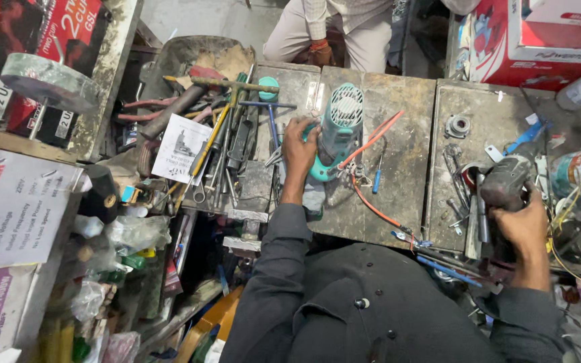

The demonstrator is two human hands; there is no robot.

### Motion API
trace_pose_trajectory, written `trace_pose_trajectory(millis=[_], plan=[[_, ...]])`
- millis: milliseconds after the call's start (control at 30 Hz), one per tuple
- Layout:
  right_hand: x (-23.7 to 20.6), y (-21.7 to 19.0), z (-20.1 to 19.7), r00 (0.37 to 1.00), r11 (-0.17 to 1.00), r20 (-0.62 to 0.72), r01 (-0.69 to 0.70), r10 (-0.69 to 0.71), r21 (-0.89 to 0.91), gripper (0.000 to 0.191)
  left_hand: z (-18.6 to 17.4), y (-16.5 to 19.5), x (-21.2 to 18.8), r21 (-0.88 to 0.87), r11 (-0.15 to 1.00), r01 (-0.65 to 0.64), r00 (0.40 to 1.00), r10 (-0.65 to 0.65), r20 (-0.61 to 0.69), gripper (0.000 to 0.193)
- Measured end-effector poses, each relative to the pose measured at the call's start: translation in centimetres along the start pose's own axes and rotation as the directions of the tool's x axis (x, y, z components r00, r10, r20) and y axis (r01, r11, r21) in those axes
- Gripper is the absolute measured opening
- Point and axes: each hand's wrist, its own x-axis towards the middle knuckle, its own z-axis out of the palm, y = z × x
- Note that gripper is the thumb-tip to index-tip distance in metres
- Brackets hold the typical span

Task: The person works on a teal angle grinder at a cluttered workbench, holding and turning the tool and fitting a disc onto its spindle. They pick up a cordless drill and a long metal rod, handle the rod and small parts, and fit green abrasive discs onto the grinder, adjusting the tool and its cord throughout.

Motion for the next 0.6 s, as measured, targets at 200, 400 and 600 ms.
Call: trace_pose_trajectory(millis=[200, 400, 600], plan=[[-4.0, -2.6, -3.4, 0.995, 0.89, -0.093, 0.001, 0.046, 0.457, 0.03, 0.2, -0.1, -0.1, 0.031, 0.999, 0.032, 0.999, -0.033, 0.007, 0.02], [-5.4, -8.3, -9.0, 0.996, 0.608, -0.089, 0.059, 0.019, 0.792, 0.032, 0.0, 0.4, -0.1, 0.017, 1.0, 0.016, 1.0, -0.016, -0.002, 0.02], [-3.8, -17.6, -13.3, 0.936, 0.9, 0.335, -0.05, -0.11, 0.434, 0.056, 0.0, 0.3, 0.0, 0.024, 0.999, 0.031, 0.999, -0.031, 0.016, 0.021]])
